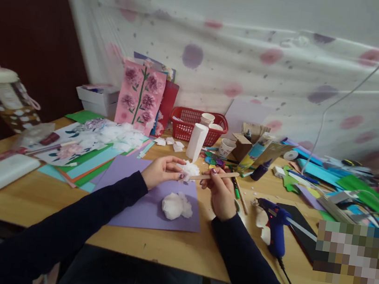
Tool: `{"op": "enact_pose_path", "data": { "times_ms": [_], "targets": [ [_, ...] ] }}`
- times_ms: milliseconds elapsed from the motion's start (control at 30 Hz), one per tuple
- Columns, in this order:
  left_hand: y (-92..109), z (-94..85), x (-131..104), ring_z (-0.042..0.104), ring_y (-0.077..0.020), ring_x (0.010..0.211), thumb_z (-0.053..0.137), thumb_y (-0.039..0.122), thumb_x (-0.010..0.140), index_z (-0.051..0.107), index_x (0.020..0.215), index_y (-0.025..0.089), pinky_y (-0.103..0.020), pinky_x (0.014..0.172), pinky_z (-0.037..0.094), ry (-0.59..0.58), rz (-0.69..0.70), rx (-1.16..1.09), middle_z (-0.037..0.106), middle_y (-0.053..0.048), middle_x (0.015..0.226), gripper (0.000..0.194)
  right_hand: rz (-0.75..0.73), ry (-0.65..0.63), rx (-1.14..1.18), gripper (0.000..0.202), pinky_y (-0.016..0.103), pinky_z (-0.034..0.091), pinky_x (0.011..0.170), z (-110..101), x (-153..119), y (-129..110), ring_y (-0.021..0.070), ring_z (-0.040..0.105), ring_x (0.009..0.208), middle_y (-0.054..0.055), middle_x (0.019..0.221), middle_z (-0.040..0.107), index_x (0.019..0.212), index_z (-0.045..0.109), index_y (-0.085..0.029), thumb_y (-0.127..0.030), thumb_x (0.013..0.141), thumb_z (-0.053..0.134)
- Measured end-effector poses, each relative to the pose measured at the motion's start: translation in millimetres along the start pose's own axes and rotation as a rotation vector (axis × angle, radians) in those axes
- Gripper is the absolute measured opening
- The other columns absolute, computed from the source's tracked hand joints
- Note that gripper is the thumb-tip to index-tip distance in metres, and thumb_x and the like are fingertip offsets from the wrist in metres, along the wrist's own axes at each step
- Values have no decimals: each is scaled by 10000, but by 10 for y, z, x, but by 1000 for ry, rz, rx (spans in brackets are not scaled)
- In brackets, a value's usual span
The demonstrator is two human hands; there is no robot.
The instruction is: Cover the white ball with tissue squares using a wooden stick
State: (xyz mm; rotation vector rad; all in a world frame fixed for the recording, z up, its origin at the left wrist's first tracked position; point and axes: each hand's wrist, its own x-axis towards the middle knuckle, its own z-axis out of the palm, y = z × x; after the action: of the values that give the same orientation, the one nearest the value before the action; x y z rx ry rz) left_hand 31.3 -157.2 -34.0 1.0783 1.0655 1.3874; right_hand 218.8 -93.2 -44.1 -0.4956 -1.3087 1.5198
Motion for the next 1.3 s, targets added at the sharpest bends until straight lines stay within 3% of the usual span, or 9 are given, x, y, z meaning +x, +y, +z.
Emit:
{"op": "enact_pose_path", "data": {
  "times_ms": [133, 600, 967, 1133, 1300],
  "targets": [
    [23, 49, -30, 707, -183, 806, 800, 94, 605, 623, 1038, 120, -294, 763, 513, -12, -28, -47, 758, -54, 817, 468, 28, -26, -13, 299, 235, 423, 487, 20, -11, -21, 110, 545, 485, -13, 577, 594, 712, 590, -179, -442, 715, 731],
    [-74, -1, -6, 691, -132, 638, 856, 87, 553, 611, 1001, 109, -291, 762, 515, 91, -61, -51, 742, -18, 698, 511, 48, -67, -26, 321, 245, 430, 502, 46, -24, -3, 112, 540, 488, -10, 601, 617, 717, 588, -193, -479, 717, 734],
    [-44, 5, -21, 728, -191, 681, 813, 211, 641, 568, 1040, 116, -360, 808, 532, 28, -24, -55, 750, -42, 745, 478, 4, 7, -24, 296, 237, 407, 471, 24, 2, 4, 108, 521, 477, -14, 592, 607, 717, 589, -192, -452, 709, 730],
    [-48, -24, -20, 720, -176, 716, 866, 155, 554, 568, 1037, 122, -346, 825, 525, 9, 4, -28, 751, -38, 774, 568, -24, 60, -8, 258, 230, 412, 479, -5, 5, 13, 100, 522, 486, -23, 609, 597, 730, 572, -197, -423, 738, 698],
    [-25, -36, -27, 725, -194, 784, 852, 133, 571, 533, 1065, 131, -367, 832, 533, -18, 20, -2, 749, -88, 927, 588, -31, 112, 0, 261, 212, 400, 459, -44, 21, 37, 85, 521, 480, -38, 631, 584, 725, 549, -201, -407, 715, 709]
  ]
}}
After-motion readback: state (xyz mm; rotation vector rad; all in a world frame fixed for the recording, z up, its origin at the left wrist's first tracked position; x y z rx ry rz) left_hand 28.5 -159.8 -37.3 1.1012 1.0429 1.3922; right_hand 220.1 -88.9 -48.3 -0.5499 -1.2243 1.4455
